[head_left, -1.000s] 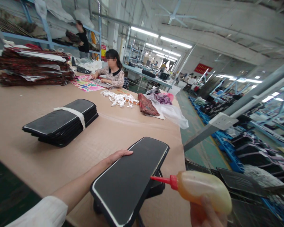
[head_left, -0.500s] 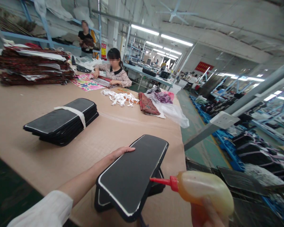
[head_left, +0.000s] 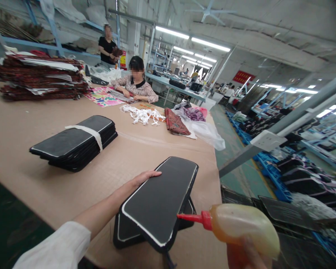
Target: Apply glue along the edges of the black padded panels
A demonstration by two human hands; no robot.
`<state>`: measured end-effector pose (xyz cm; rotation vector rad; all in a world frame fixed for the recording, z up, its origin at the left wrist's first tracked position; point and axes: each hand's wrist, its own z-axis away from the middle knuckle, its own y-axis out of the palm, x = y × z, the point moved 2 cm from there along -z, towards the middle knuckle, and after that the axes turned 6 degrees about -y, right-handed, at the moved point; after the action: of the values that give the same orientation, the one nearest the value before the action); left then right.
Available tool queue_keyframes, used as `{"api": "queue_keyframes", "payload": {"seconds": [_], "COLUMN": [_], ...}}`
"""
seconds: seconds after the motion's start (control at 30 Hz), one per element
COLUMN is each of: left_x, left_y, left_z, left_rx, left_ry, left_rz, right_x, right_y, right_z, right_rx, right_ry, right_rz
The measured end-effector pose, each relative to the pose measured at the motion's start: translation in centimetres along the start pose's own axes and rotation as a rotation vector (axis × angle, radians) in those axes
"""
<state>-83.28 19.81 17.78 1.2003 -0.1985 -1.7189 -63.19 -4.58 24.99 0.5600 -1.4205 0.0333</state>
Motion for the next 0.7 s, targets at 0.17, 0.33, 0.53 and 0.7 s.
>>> {"api": "queue_keyframes", "payload": {"seconds": [0.17, 0.33, 0.53, 0.7], "left_x": [-0.3, -0.4, -0.5, -0.8], "left_y": [-0.1, -0.3, -0.2, 0.0], "left_z": [-0.2, -0.2, 0.2, 0.5], "left_rx": [-0.043, -0.064, -0.098, -0.112], "left_ry": [0.027, 0.034, 0.038, 0.047], "left_rz": [0.022, 0.031, 0.023, 0.026], "right_x": [-0.2, -0.1, -0.2, 0.3], "right_y": [-0.1, -0.6, -0.8, 0.5], "right_z": [0.1, -0.2, -0.1, 1.0], "right_rx": [0.085, 0.11, 0.079, 0.126], "right_ry": [-0.035, -0.005, 0.014, -0.058], "right_rz": [0.051, 0.039, 0.033, 0.095]}}
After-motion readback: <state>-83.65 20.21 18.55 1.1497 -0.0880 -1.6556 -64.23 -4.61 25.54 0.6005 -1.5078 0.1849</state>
